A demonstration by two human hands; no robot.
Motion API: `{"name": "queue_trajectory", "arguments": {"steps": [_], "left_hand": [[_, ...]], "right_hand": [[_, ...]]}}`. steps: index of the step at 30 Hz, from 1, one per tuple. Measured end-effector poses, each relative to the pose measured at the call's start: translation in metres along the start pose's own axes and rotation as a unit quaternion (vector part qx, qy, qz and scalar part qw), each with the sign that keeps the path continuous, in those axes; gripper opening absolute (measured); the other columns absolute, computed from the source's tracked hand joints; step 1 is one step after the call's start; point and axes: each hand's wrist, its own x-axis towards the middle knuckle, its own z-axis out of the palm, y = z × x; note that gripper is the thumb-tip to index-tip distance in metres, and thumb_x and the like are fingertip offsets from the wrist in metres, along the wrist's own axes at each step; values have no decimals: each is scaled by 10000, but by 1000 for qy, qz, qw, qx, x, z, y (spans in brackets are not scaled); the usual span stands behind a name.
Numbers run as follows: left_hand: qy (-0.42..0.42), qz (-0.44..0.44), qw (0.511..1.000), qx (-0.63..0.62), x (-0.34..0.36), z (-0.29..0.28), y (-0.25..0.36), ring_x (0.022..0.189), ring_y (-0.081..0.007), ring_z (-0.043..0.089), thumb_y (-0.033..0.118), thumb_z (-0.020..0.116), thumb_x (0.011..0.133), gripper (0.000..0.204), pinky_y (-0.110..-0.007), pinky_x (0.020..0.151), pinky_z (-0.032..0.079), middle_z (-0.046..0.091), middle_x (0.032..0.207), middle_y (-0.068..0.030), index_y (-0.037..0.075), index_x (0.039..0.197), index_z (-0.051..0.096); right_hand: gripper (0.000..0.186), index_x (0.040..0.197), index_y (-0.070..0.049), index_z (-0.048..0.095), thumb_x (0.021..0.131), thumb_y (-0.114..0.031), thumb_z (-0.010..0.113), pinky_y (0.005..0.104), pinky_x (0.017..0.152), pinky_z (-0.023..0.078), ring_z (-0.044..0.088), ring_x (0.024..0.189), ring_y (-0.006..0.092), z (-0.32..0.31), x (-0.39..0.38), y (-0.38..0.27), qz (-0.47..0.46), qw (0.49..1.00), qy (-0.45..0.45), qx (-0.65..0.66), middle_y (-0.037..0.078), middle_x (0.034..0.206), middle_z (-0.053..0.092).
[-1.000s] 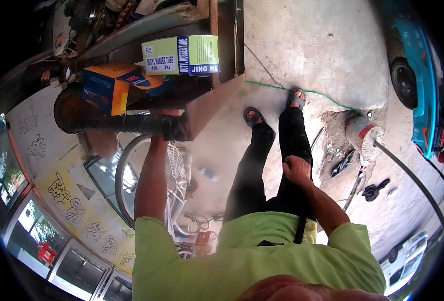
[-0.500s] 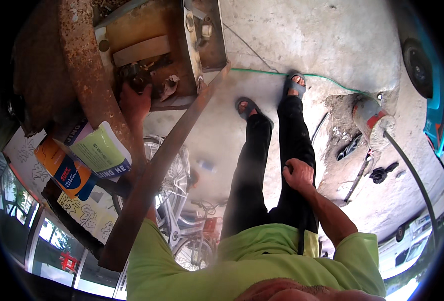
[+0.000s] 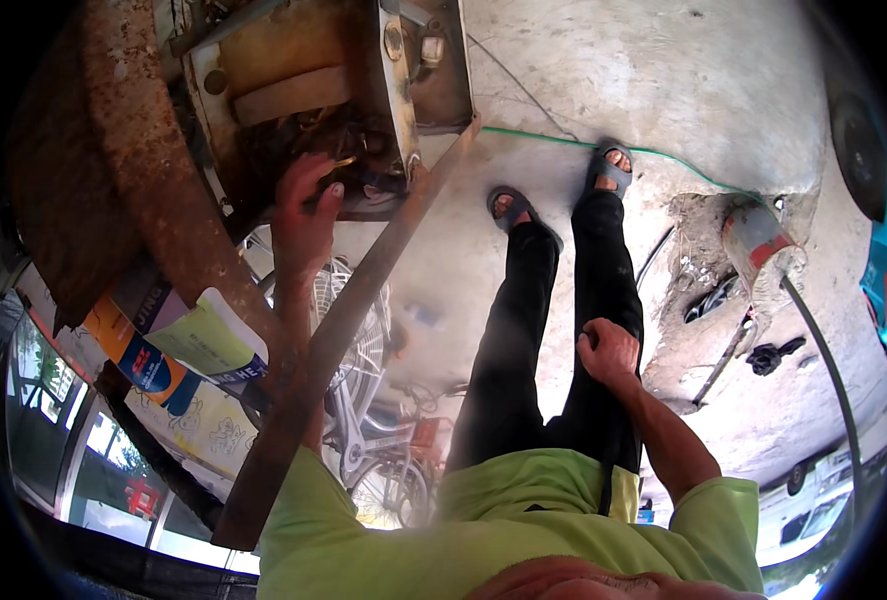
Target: The person walks through a cluttered workshop and retrieves a tool from a bucket. They then squat down to work on a bicycle wheel, using a tool to pry the tire away from the rim and remove the inner tube. The person continues to manipulate the tire and rim with their hands.
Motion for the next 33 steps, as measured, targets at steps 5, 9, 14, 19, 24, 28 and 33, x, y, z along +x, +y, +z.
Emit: {"name": "queue_trajectory", "arguments": {"steps": [5, 9, 14, 19, 24, 28, 33], "left_hand": [[139, -46, 989, -3, 8, -50, -55, 1015, -188, 644, 82, 649, 907, 271, -309, 905, 503, 675, 1119, -95, 42, 1175, 659], [146, -177, 972, 50, 18, -73, -90, 874, -186, 686, 162, 670, 901, 270, -286, 788, 528, 730, 923, -80, 20, 1130, 683], [61, -55, 928, 363, 53, -53, -93, 920, -339, 700, 205, 652, 888, 297, -417, 782, 542, 719, 977, -174, 72, 1153, 679], [74, -84, 911, 397, 60, -47, -104, 1013, -415, 642, 204, 645, 864, 325, -487, 837, 516, 682, 1059, -198, 91, 1169, 631], [102, -63, 914, 389, 63, -44, -116, 1020, -430, 627, 172, 653, 841, 316, -493, 823, 514, 672, 1056, -200, 76, 1136, 590], [101, -68, 911, 393, 67, -43, -105, 1002, -436, 626, 141, 638, 842, 295, -492, 819, 512, 671, 1029, -208, 57, 1121, 588], [90, -71, 940, 321, 43, -70, -82, 968, -382, 665, 120, 612, 867, 289, -477, 804, 524, 683, 997, -212, 11, 1134, 585]], "right_hand": [[139, 864, -118, 666, 768, -217, 680, 453, 729, 511, 657, 809, 317, -2, 3, 0, -6, 1000, -1, 4, 81, 830, 678], [141, 867, -110, 668, 758, -198, 685, 442, 719, 519, 661, 797, 317, -4, 4, 3, -13, 1000, 2, -1, 84, 821, 679], [143, 868, -102, 671, 751, -182, 689, 426, 712, 529, 666, 785, 316, -5, 3, 7, -15, 1000, 19, 9, 88, 817, 683], [154, 874, -98, 672, 754, -193, 687, 433, 718, 528, 667, 792, 320, -6, 4, 9, -7, 1000, 5, 11, 91, 822, 685], [157, 880, -101, 675, 764, -206, 682, 443, 725, 525, 666, 800, 329, -4, 4, 15, -8, 1000, 0, 12, 96, 829, 686], [161, 883, -99, 671, 768, -212, 680, 451, 729, 523, 665, 804, 333, -9, 4, 13, -5, 1000, -2, 21, 100, 836, 686], [152, 888, -104, 666, 774, -205, 678, 458, 730, 519, 660, 807, 337, -17, 8, 7, -31, 999, 2, 14, 102, 850, 683]]}}
